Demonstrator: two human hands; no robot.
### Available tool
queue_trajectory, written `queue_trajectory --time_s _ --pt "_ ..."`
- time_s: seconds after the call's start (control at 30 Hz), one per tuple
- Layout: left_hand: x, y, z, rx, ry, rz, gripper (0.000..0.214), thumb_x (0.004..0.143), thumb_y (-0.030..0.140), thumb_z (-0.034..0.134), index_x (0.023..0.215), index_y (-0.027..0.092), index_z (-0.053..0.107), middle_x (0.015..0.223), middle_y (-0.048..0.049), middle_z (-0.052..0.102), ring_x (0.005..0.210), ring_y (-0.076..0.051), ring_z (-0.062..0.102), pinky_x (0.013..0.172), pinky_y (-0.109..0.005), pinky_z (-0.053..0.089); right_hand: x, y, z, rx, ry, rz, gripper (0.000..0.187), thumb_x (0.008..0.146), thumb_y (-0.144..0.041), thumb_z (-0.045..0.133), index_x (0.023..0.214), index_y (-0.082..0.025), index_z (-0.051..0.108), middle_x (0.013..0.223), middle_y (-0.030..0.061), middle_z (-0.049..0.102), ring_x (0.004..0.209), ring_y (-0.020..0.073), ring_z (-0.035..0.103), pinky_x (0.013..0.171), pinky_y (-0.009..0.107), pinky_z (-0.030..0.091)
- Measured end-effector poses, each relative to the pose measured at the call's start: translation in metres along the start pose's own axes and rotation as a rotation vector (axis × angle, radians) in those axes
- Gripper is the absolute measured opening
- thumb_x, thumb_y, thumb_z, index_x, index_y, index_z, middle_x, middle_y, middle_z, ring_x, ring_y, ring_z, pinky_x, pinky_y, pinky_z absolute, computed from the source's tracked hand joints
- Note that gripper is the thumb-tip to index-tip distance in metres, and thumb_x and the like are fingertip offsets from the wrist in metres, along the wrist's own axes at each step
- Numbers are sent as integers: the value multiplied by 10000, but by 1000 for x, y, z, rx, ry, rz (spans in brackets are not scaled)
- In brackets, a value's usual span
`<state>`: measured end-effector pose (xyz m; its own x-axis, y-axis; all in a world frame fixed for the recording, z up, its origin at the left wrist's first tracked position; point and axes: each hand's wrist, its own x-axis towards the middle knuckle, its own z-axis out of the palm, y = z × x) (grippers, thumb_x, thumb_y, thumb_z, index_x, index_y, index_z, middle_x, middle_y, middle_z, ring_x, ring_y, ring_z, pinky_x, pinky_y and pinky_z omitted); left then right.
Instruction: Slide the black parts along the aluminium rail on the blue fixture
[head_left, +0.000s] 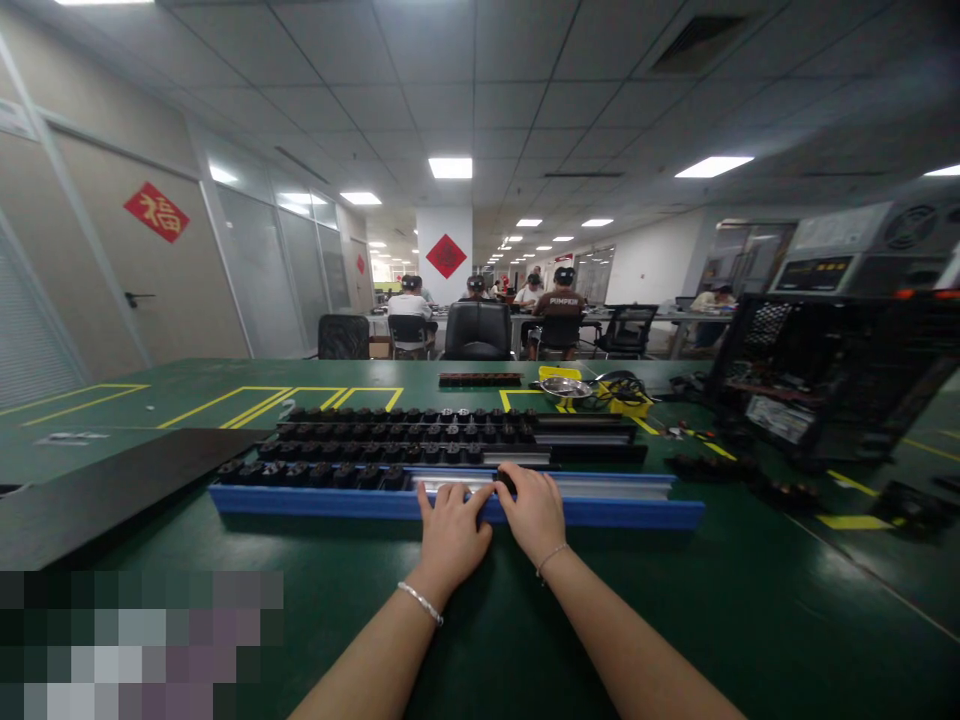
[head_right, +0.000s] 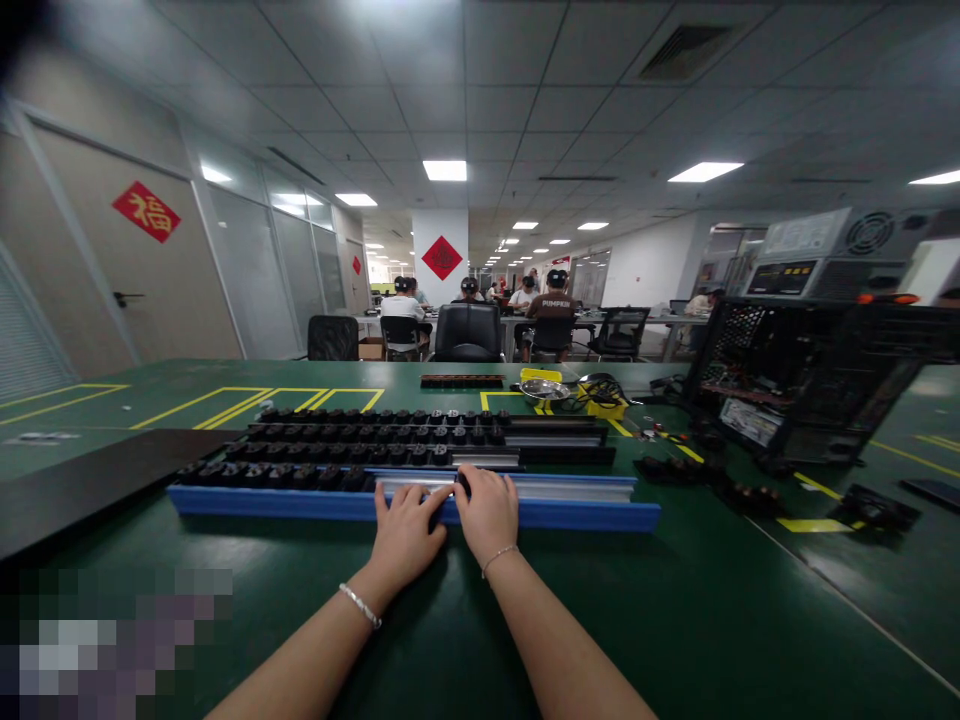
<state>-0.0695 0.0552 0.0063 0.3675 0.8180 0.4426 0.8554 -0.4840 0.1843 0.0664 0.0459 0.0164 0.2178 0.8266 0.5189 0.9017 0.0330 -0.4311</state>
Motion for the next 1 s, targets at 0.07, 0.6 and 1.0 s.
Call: queue_trajectory --time_s 0.07,0.6,1.0 --pt "-1 -1 1 -1 11 12 505 760 293 526 1246 421 481 1060 -12 593 1125 -229 455 1081 -592 -22 -1 0 0 -9 15 2 260 863 -309 441 1060 -253 601 1058 32 663 1021 180 551 965 356 262" --pt "-2 -4 8 -4 -2 54 602 734 238 505 1312 371 404 1419 0 408 1329 -272 270 1059 -650 -16 -2 3 -1 -87 50 70 309 841 -311 452 1070 -173 607 1069 88 651 1012 190 551 938 318 305" --pt "-2 -3 7 -6 6 51 560 752 233 496 1296 352 431 1388 -17 449 1304 -266 313 1064 -644 -11 -1 3 -3 -72 70 109 282 839 -335 464 1039 -193 601 1027 76 658 1013 204 541 978 357 259"
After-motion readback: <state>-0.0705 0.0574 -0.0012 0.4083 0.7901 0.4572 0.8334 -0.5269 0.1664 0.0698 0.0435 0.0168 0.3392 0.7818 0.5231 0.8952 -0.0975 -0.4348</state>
